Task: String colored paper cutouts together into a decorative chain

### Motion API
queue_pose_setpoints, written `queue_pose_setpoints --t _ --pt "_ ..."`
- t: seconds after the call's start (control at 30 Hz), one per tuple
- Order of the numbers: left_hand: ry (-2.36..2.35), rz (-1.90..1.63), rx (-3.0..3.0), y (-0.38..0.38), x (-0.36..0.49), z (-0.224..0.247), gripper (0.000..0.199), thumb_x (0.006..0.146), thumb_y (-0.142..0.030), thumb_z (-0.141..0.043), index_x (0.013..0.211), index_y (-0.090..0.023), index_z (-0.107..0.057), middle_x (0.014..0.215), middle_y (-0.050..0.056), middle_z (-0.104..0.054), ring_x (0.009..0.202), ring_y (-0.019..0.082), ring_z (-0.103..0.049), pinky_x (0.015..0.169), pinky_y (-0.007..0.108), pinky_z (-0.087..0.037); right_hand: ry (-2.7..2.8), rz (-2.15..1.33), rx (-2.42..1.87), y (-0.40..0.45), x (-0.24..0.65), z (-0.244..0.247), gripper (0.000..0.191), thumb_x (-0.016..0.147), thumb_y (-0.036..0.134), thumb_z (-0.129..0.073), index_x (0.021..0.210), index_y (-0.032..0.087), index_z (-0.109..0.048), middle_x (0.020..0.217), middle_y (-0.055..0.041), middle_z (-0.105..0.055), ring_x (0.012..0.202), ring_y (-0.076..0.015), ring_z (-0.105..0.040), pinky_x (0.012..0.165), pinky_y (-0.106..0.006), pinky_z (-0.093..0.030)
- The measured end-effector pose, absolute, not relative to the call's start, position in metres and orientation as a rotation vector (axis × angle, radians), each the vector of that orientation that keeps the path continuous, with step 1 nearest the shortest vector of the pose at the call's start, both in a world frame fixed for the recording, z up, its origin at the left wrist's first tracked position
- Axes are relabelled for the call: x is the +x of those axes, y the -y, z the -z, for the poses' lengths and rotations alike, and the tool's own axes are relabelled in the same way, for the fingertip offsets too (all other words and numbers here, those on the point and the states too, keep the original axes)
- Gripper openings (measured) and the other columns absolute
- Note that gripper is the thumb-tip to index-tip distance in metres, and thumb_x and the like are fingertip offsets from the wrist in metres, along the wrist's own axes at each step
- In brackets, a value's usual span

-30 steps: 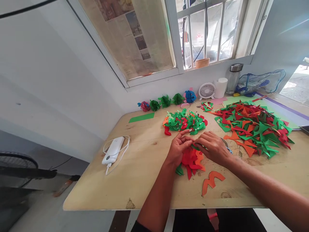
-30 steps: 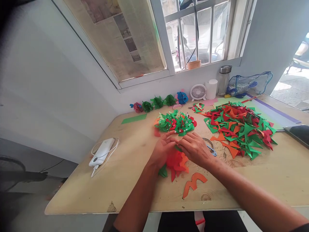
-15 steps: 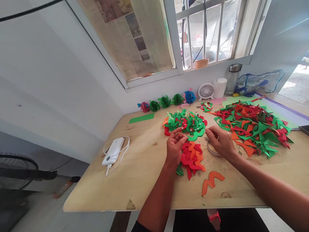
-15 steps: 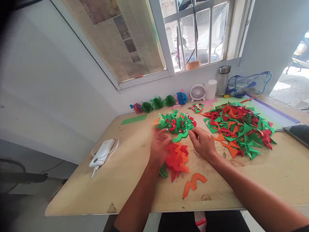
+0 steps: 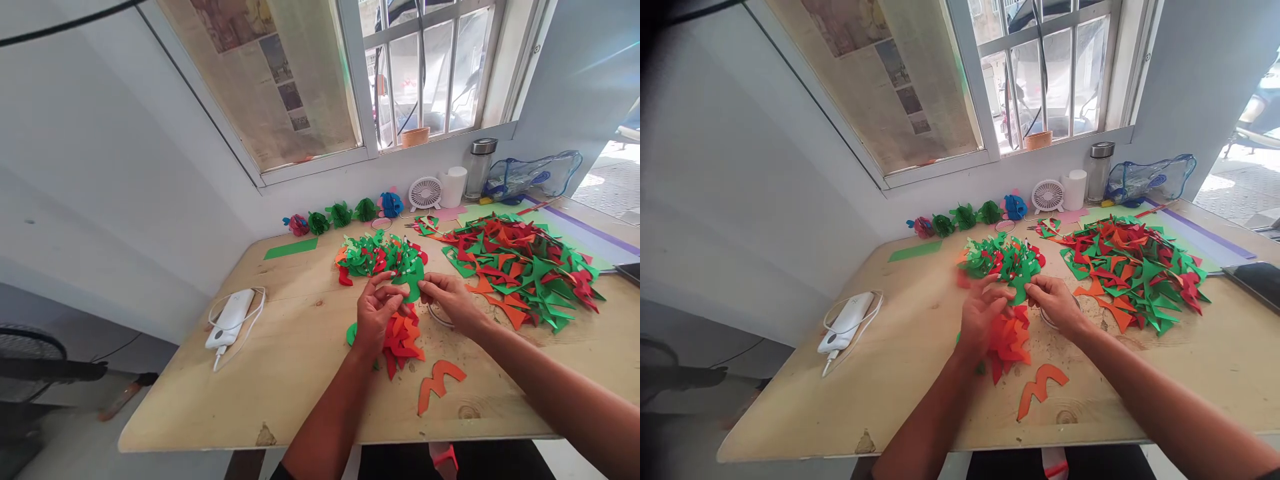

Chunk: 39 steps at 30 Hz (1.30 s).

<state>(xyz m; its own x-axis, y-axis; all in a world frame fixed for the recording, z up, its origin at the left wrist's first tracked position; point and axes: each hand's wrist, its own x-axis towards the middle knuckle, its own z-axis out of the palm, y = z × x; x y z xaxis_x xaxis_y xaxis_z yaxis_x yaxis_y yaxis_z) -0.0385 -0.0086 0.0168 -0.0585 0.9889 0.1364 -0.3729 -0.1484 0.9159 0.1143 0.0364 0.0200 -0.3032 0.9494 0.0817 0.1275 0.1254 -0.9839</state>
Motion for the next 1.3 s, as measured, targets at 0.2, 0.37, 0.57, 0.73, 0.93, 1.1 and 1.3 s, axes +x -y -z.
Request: queue_pose_setpoints --t 0.2,0.37,0.57,0.73,0.93,1.1,1.3 --pt "-1.018 -1.658 0.914 0.005 -0.043 -0.016 0.039 0.07 -0.023 -0.068 0.106 -0.018 -0.055 0.078 0.001 -0.067 0.061 0.01 -0.059 0.06 0.022 -0.047 1.726 -1.312 -1.05 -0.033 0.116 -0.023 0.029 0.078 0.036 -0.05 0.055 0.019 -0.048 0.052 0.0028 -0.049 0.051 -0.0097 -0.043 0.05 -0.023 -0.034" --pt "-0.968 -1.614 0.918 0.004 -0.037 -0.014 0.055 0.069 -0.02 -0.07 0.119 -0.021 -0.046 0.078 0.0 -0.065 0.079 0.013 -0.061 0.076 0.025 -0.046 1.955 -1.288 -0.985 -0.031 0.113 -0.018 0.024 0.079 0.029 -0.046 0.058 0.018 -0.046 0.052 0.0043 -0.044 0.049 -0.0086 -0.039 0.047 -0.022 -0.031" --pt "-0.993 -1.607 0.931 0.005 -0.03 -0.007 0.058 0.067 -0.02 -0.07 0.12 -0.021 -0.046 0.073 -0.002 -0.061 0.067 0.01 -0.057 0.067 0.023 -0.045 2.087 -1.119 -0.961 -0.028 0.108 -0.012 0.025 0.08 0.026 -0.046 0.056 0.018 -0.044 0.051 0.005 -0.04 0.05 -0.0086 -0.036 0.045 -0.021 -0.029" --pt "-1.002 -1.607 0.912 0.004 -0.031 -0.007 0.062 0.066 -0.019 -0.07 0.123 -0.021 -0.045 0.072 -0.003 -0.061 0.064 0.01 -0.055 0.065 0.022 -0.044 2.072 -0.989 -1.037 -0.029 0.11 -0.011 0.029 0.085 0.036 -0.044 0.064 0.018 -0.055 0.058 0.0017 -0.052 0.055 -0.0116 -0.045 0.049 -0.023 -0.035" --pt "-0.896 -1.424 0.859 0.005 -0.03 -0.008 0.067 0.06 -0.021 -0.076 0.12 -0.019 -0.047 0.067 -0.002 -0.061 0.058 0.009 -0.055 0.058 0.02 -0.043 1.783 -0.994 -1.144 -0.035 0.113 -0.007 0.033 0.083 0.042 -0.047 0.099 0.018 -0.063 0.087 -0.0062 -0.068 0.074 -0.0192 -0.06 0.064 -0.031 -0.048" --pt "-0.829 -1.328 0.894 0.007 -0.028 -0.005 0.066 0.058 -0.023 -0.078 0.117 -0.018 -0.05 0.068 -0.001 -0.062 0.057 0.01 -0.055 0.052 0.019 -0.042 1.673 -1.115 -1.055 -0.035 0.111 -0.008 0.032 0.08 0.041 -0.053 0.1 0.018 -0.065 0.094 -0.0087 -0.069 0.084 -0.0225 -0.063 0.07 -0.033 -0.051" --pt "-0.833 -1.305 0.904 0.005 -0.027 -0.002 0.062 0.055 -0.023 -0.079 0.111 -0.018 -0.055 0.064 -0.001 -0.061 0.051 0.008 -0.051 0.043 0.015 -0.036 1.599 -1.245 -1.026 -0.034 0.112 -0.011 0.034 0.075 0.047 -0.058 0.09 0.019 -0.07 0.082 -0.0074 -0.071 0.075 -0.0226 -0.064 0.063 -0.032 -0.052"
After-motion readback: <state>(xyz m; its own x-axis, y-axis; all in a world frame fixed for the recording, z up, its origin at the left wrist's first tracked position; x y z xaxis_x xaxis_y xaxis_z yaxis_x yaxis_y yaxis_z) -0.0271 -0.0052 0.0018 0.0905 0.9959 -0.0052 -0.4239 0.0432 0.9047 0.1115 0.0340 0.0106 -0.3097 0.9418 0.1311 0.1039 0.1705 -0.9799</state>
